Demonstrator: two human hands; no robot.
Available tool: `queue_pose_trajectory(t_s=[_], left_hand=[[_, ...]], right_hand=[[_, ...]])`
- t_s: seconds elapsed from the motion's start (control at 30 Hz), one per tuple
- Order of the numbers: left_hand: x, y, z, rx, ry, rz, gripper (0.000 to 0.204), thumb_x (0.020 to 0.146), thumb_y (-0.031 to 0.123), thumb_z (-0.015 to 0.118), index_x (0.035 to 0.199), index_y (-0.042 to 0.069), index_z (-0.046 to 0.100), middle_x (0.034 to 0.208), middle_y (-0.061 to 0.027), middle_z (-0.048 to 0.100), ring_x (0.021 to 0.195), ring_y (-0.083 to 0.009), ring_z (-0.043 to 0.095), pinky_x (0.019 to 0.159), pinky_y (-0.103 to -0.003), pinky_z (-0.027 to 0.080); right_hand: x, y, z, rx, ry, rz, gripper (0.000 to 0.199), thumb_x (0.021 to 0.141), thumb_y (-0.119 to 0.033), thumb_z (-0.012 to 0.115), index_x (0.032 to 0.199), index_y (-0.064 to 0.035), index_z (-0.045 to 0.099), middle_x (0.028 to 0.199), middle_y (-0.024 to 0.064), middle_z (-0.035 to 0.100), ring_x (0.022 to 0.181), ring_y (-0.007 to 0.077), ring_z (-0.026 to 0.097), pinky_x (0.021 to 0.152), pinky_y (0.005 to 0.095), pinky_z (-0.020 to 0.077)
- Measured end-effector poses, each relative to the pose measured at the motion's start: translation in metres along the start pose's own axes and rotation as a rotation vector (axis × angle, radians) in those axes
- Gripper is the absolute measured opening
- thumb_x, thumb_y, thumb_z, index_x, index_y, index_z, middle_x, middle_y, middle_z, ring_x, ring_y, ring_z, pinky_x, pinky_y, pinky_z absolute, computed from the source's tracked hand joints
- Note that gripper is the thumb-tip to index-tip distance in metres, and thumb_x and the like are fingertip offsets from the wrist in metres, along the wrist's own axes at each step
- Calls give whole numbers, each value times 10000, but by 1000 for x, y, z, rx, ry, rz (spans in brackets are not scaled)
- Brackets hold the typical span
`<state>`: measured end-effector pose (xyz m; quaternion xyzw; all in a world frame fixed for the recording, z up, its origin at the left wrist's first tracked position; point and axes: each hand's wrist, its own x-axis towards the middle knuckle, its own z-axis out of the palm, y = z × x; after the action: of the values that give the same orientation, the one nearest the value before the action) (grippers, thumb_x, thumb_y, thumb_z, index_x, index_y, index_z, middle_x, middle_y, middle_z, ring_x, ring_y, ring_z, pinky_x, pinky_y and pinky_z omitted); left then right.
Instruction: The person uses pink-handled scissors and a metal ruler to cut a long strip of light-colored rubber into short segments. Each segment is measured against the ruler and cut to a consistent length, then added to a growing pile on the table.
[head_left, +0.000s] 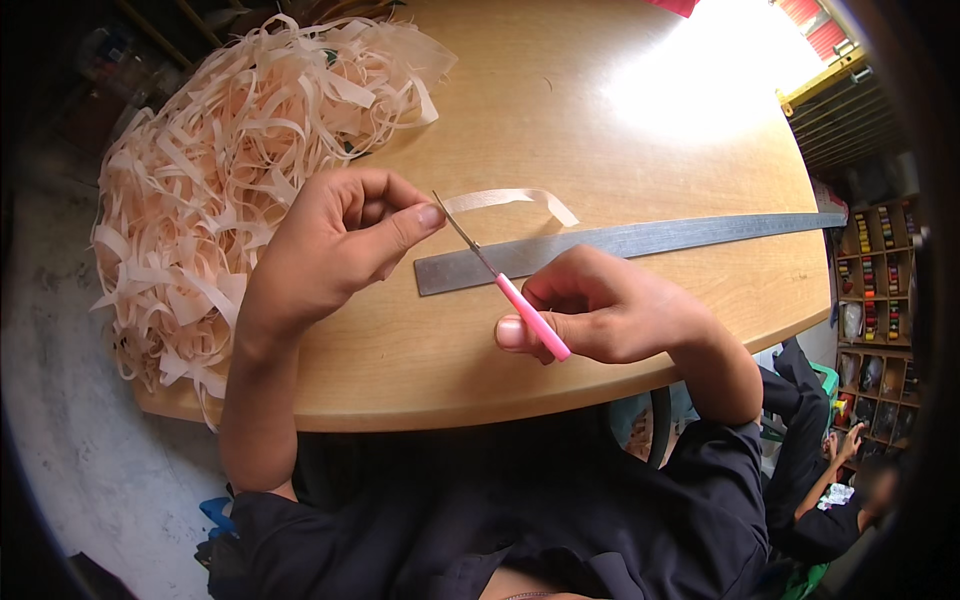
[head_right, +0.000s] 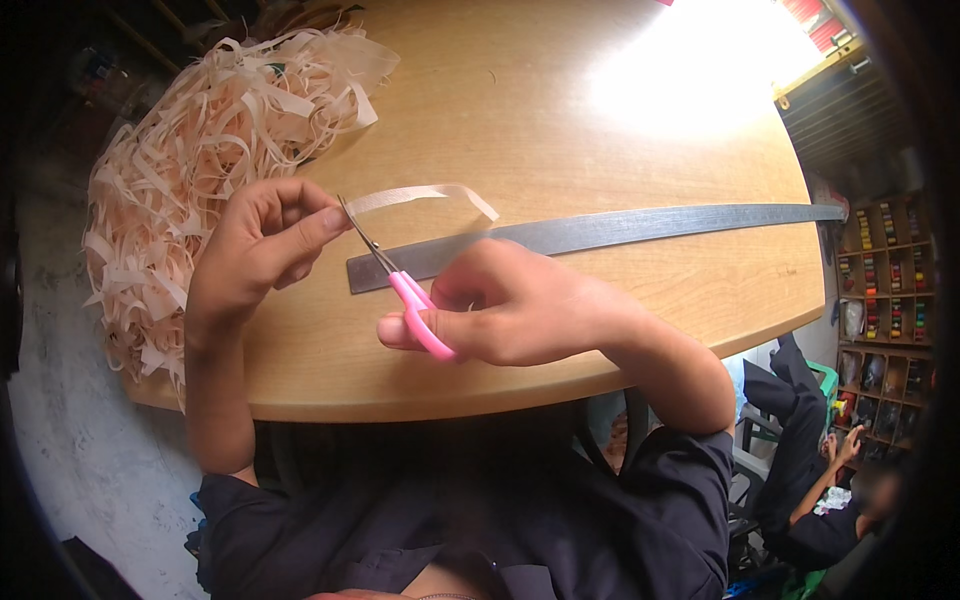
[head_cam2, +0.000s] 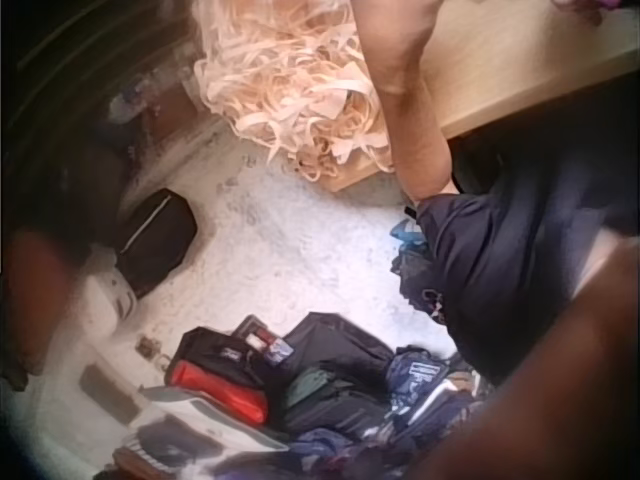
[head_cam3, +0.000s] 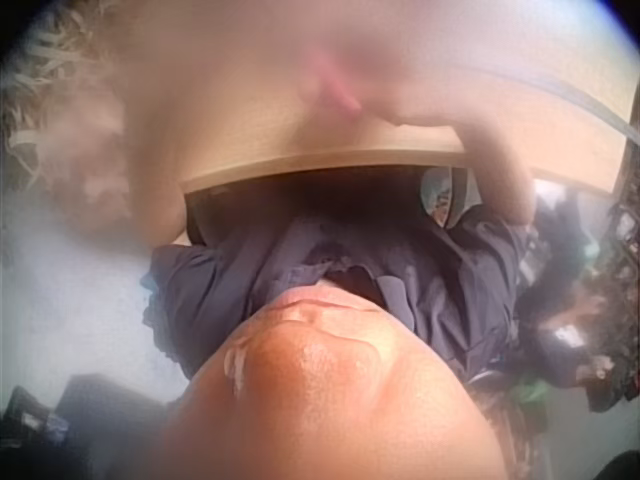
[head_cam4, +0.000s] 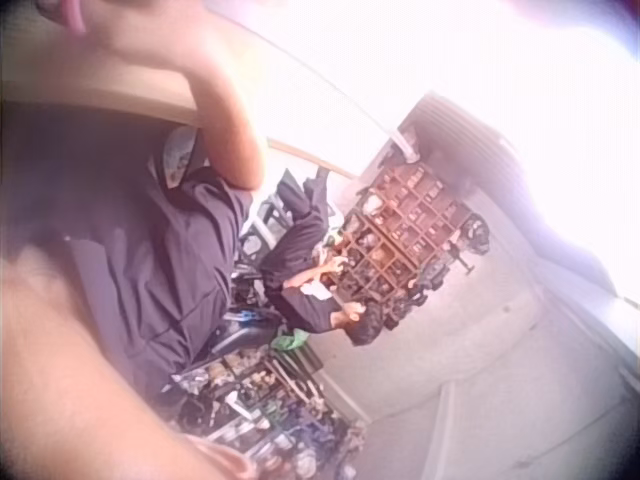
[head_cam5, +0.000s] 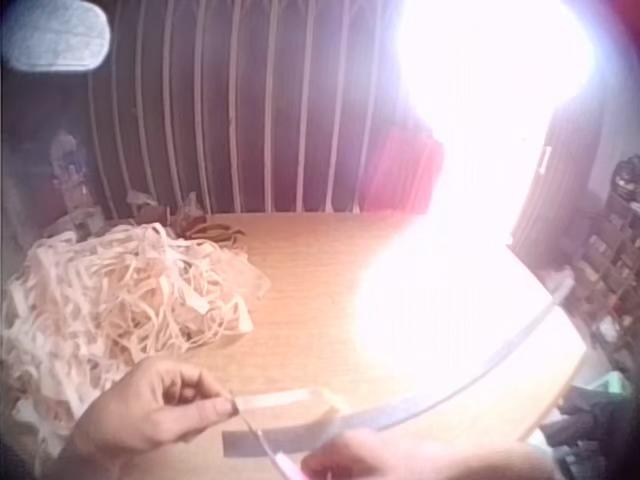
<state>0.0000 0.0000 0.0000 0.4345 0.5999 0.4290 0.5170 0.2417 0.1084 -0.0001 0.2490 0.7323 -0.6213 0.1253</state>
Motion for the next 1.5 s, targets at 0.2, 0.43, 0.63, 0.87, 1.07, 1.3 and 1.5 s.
queue_pose_trajectory(t_s=[0.2,0.43,0.63,0.87,1.07,1.3,1.5], left_hand=[[1,0,-4,-81,-44,23,222,1004,184,734,1032,-36,718,619,63,548,501,4,416,450,-202,278],[3,-2,-8,56,54,99,204,1005,189,731,1022,-14,717,659,58,573,559,-9,462,500,-195,332],[6,-4,-11,150,260,161,175,1009,175,721,1006,1,704,687,58,585,620,-22,487,578,-192,378],[7,-6,-11,112,188,194,176,1022,181,706,1003,7,697,670,69,569,617,-8,464,546,-200,348],[7,-6,-8,-13,129,209,154,1033,173,696,1021,20,691,669,76,544,590,-10,446,537,-196,342],[9,-7,-5,-2,89,177,158,1041,189,693,1068,33,703,664,72,539,579,-13,445,530,-194,347],[9,-7,-1,28,33,204,182,1047,203,687,1052,22,707,660,68,544,565,-5,392,507,-205,298]], right_hand=[[-3,-4,-2,-8,2,-16,670,973,-548,716,565,-33,589,511,-14,405,517,95,380,487,331,285],[0,-3,-4,11,46,-13,507,971,-436,764,749,14,694,628,9,599,602,81,552,558,264,423],[12,10,-11,-420,757,-240,236,949,-249,727,867,-40,799,778,117,751,624,233,679,642,369,532],[28,21,-28,-581,819,-228,233,870,-232,769,927,-8,796,930,179,739,862,341,714,810,433,556],[30,30,-33,-580,877,-248,238,890,-228,758,903,10,775,929,180,737,833,328,709,789,416,559],[-81,72,-92,-289,1706,-711,327,994,-265,718,1188,-5,764,1115,111,783,771,104,684,639,213,541],[-215,287,-38,141,2319,-294,243,1006,-177,614,993,33,736,739,14,599,648,107,533,598,263,435]])
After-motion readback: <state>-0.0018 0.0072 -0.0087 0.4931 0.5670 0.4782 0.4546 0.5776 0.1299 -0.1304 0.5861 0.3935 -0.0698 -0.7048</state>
